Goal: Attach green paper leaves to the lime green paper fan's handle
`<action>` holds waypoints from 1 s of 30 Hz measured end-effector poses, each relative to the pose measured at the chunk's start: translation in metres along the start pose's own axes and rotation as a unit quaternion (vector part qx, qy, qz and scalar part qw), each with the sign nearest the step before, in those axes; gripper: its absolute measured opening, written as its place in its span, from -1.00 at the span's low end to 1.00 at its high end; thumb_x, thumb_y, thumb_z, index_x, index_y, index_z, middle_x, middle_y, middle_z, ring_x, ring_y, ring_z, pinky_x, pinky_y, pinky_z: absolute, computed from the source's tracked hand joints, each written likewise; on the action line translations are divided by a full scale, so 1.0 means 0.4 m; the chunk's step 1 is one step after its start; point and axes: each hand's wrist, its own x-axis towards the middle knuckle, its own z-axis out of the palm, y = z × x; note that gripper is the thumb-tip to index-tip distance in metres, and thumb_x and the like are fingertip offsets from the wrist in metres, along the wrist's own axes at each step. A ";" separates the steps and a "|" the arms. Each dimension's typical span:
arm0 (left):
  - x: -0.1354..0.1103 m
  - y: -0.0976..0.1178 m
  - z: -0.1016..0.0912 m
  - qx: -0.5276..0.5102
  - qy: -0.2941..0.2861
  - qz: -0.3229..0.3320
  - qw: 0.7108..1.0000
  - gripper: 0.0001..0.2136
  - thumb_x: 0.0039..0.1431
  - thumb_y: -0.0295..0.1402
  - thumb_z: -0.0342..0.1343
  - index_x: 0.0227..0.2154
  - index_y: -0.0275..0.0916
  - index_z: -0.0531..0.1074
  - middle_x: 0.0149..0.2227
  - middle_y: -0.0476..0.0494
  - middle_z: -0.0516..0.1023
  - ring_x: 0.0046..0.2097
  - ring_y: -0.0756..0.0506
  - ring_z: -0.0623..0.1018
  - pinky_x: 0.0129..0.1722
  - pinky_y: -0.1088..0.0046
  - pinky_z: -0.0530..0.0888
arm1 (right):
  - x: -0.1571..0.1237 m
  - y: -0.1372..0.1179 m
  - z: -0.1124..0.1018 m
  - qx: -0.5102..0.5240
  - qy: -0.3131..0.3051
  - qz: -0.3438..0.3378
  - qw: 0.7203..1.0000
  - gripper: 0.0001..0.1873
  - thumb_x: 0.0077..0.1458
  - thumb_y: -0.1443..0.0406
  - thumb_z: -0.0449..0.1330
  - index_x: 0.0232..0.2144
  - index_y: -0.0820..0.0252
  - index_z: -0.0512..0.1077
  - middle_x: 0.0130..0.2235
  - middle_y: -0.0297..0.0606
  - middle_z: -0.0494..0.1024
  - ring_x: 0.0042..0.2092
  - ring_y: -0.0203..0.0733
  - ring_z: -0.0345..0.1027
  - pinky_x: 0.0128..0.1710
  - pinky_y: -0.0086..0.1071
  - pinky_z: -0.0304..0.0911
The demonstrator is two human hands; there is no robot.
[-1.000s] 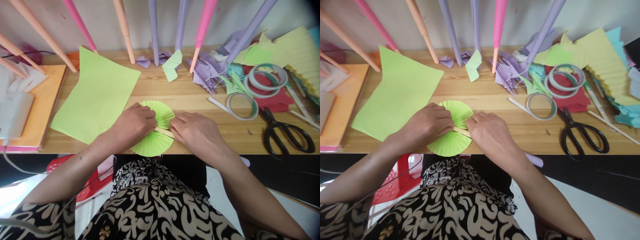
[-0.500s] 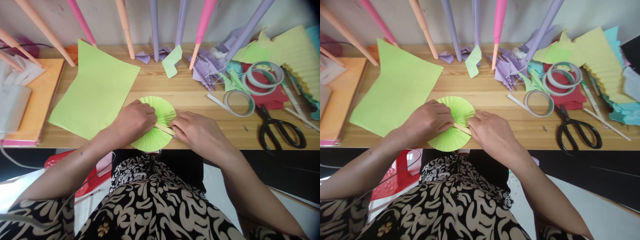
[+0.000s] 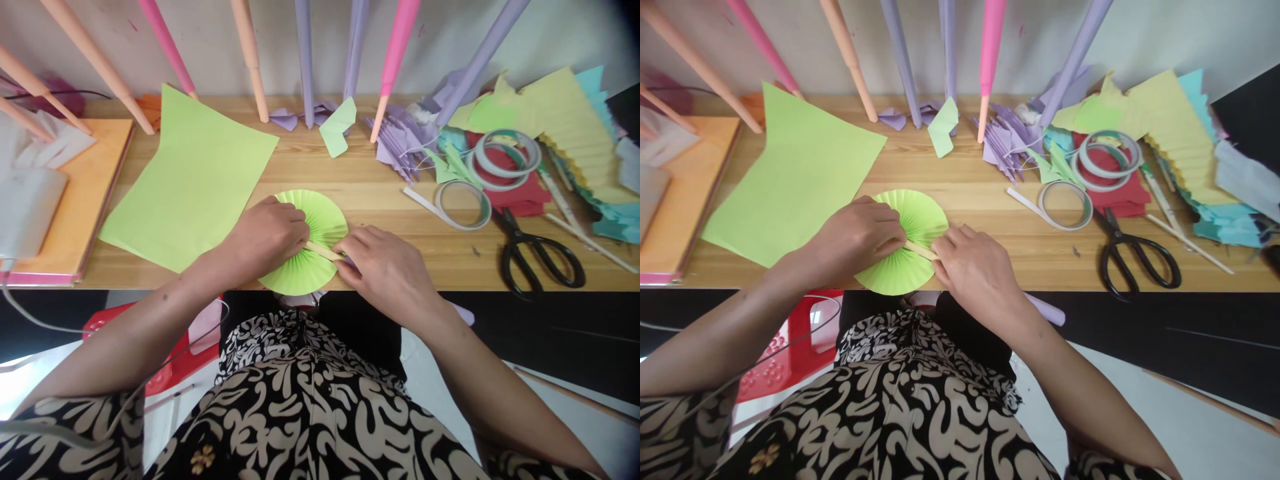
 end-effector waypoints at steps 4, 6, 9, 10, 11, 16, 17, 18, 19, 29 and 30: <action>0.000 0.002 -0.005 0.002 -0.003 -0.003 1.000 -0.72 0.35 -0.45 -0.02 -0.49 -0.28 0.46 -0.44 -0.12 0.50 -0.37 -0.08 0.45 -0.30 0.35 0.33 | 0.000 -0.005 0.001 0.000 0.007 0.002 1.000 -0.91 0.23 0.36 0.16 -0.33 0.17 0.46 -0.25 -0.22 0.56 -0.18 -0.10 0.36 -0.29 -0.27 0.06; -0.001 0.000 -0.008 -0.001 -0.007 -0.002 1.000 -0.73 0.35 -0.46 -0.02 -0.46 -0.28 0.47 -0.43 -0.12 0.50 -0.35 -0.08 0.46 -0.30 0.36 0.33 | 0.000 -0.007 0.003 0.003 0.008 0.006 1.000 -0.90 0.23 0.38 0.15 -0.33 0.17 0.46 -0.27 -0.23 0.56 -0.19 -0.11 0.36 -0.28 -0.28 0.05; -0.004 -0.004 -0.008 -0.023 -0.011 -0.001 1.000 -0.76 0.35 -0.45 -0.01 -0.40 -0.29 0.50 -0.40 -0.13 0.51 -0.33 -0.08 0.47 -0.30 0.38 0.33 | 0.000 -0.010 0.007 0.005 0.013 0.011 1.000 -0.88 0.22 0.39 0.13 -0.35 0.16 0.45 -0.29 -0.25 0.55 -0.20 -0.12 0.35 -0.28 -0.29 0.06; -0.005 -0.005 -0.008 -0.033 -0.010 -0.004 0.999 -0.77 0.36 -0.45 -0.01 -0.37 -0.29 0.52 -0.38 -0.14 0.52 -0.32 -0.09 0.47 -0.29 0.39 0.33 | 0.000 -0.011 0.009 0.005 0.016 0.013 1.000 -0.88 0.21 0.40 0.13 -0.36 0.16 0.44 -0.29 -0.25 0.54 -0.20 -0.12 0.35 -0.28 -0.29 0.06; -0.006 -0.006 -0.007 -0.043 -0.010 -0.008 0.999 -0.78 0.36 -0.44 0.00 -0.33 -0.29 0.53 -0.37 -0.14 0.52 -0.31 -0.09 0.48 -0.29 0.39 0.34 | 0.000 -0.012 0.010 0.005 0.019 0.015 1.000 -0.88 0.21 0.40 0.13 -0.36 0.16 0.44 -0.30 -0.25 0.54 -0.20 -0.12 0.35 -0.28 -0.29 0.06; -0.004 -0.003 -0.010 -0.075 -0.030 -0.018 0.997 -0.80 0.35 -0.45 0.01 -0.21 -0.27 0.56 -0.29 -0.18 0.54 -0.22 -0.13 0.51 -0.21 0.36 0.37 | -0.001 -0.016 0.014 0.009 0.024 0.025 0.999 -0.89 0.19 0.41 0.14 -0.36 0.15 0.44 -0.29 -0.24 0.55 -0.20 -0.12 0.34 -0.29 -0.28 0.04; -0.003 -0.002 -0.011 -0.077 -0.037 -0.018 0.996 -0.80 0.35 -0.46 0.01 -0.20 -0.27 0.56 -0.28 -0.18 0.54 -0.21 -0.13 0.52 -0.19 0.36 0.38 | -0.001 -0.017 0.014 0.009 0.024 0.026 0.999 -0.89 0.19 0.41 0.14 -0.36 0.15 0.44 -0.29 -0.24 0.55 -0.20 -0.12 0.34 -0.30 -0.28 0.04; -0.001 -0.001 -0.011 -0.078 -0.043 -0.018 0.996 -0.79 0.34 -0.47 0.01 -0.21 -0.27 0.56 -0.28 -0.18 0.54 -0.21 -0.13 0.51 -0.18 0.35 0.38 | -0.001 -0.018 0.014 0.008 0.024 0.026 0.999 -0.89 0.19 0.41 0.14 -0.36 0.15 0.44 -0.29 -0.24 0.55 -0.20 -0.12 0.34 -0.30 -0.28 0.04; 0.000 -0.001 -0.011 -0.076 -0.048 -0.017 0.996 -0.80 0.33 -0.48 0.01 -0.21 -0.27 0.56 -0.27 -0.18 0.54 -0.21 -0.13 0.51 -0.17 0.34 0.38 | -0.001 -0.018 0.014 0.007 0.025 0.027 0.999 -0.89 0.18 0.41 0.14 -0.36 0.15 0.44 -0.29 -0.23 0.55 -0.20 -0.11 0.34 -0.30 -0.28 0.03; 0.039 0.012 -0.007 -0.054 -0.086 -0.002 0.995 -0.85 0.26 -0.49 0.05 -0.33 -0.31 0.52 -0.28 -0.18 0.53 -0.20 -0.14 0.51 -0.18 0.34 0.37 | -0.003 -0.021 0.022 0.003 0.028 0.037 0.999 -0.91 0.18 0.40 0.14 -0.35 0.16 0.43 -0.27 -0.22 0.55 -0.19 -0.10 0.35 -0.30 -0.27 0.04; 0.046 0.015 -0.006 -0.061 -0.091 0.001 0.994 -0.85 0.27 -0.48 0.05 -0.34 -0.31 0.52 -0.28 -0.19 0.53 -0.18 -0.15 0.51 -0.17 0.34 0.38 | -0.003 -0.021 0.023 0.001 0.029 0.036 0.999 -0.91 0.18 0.40 0.14 -0.34 0.16 0.44 -0.27 -0.22 0.55 -0.19 -0.09 0.35 -0.30 -0.27 0.04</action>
